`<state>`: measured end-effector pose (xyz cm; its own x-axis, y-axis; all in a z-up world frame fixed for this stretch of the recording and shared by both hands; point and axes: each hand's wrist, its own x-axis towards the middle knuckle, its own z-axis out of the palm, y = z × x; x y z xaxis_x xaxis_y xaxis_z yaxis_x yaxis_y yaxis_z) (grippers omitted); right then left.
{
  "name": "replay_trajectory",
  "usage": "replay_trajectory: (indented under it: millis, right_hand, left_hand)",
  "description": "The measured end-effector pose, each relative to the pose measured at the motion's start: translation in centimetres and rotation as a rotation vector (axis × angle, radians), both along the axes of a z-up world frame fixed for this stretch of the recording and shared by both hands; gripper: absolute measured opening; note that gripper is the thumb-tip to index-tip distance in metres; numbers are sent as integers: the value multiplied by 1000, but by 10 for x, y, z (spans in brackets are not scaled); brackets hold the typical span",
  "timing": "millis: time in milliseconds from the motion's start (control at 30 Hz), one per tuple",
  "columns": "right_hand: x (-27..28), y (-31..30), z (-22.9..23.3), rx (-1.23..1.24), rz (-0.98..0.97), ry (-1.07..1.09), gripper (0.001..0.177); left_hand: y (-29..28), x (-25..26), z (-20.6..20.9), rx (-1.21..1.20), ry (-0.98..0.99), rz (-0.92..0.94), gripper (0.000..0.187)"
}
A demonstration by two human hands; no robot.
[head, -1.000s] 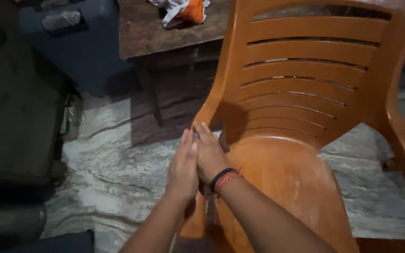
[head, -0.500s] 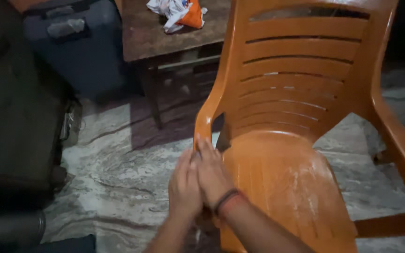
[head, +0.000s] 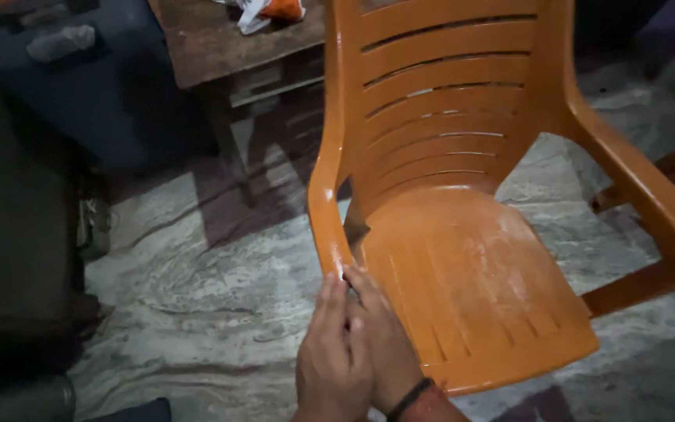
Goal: The person cleans an orange plastic chair using a cloth. They wipe the seat, backrest, and armrests, then dip the cloth into a green cup on a nearby table to wet it before continuing to wipe the chair's surfaces.
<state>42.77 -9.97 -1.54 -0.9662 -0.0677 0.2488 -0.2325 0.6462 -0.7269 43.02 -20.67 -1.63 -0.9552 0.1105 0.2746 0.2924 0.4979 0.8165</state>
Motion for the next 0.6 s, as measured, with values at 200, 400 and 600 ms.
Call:
replay_trajectory:
  millis: [200, 400, 600]
  right_hand:
    - [-48, -1, 3, -238, -179, -366, 57]
    - [18, 21, -24, -57, 58, 57, 59]
    - [54, 45, -63, -2, 70, 12, 54]
  left_hand:
    - [2, -61, -10, -69, -98, -9, 52]
    - [19, -19, -8, -387, 132, -236, 73]
    - [28, 33, -56, -625, 263, -303, 85]
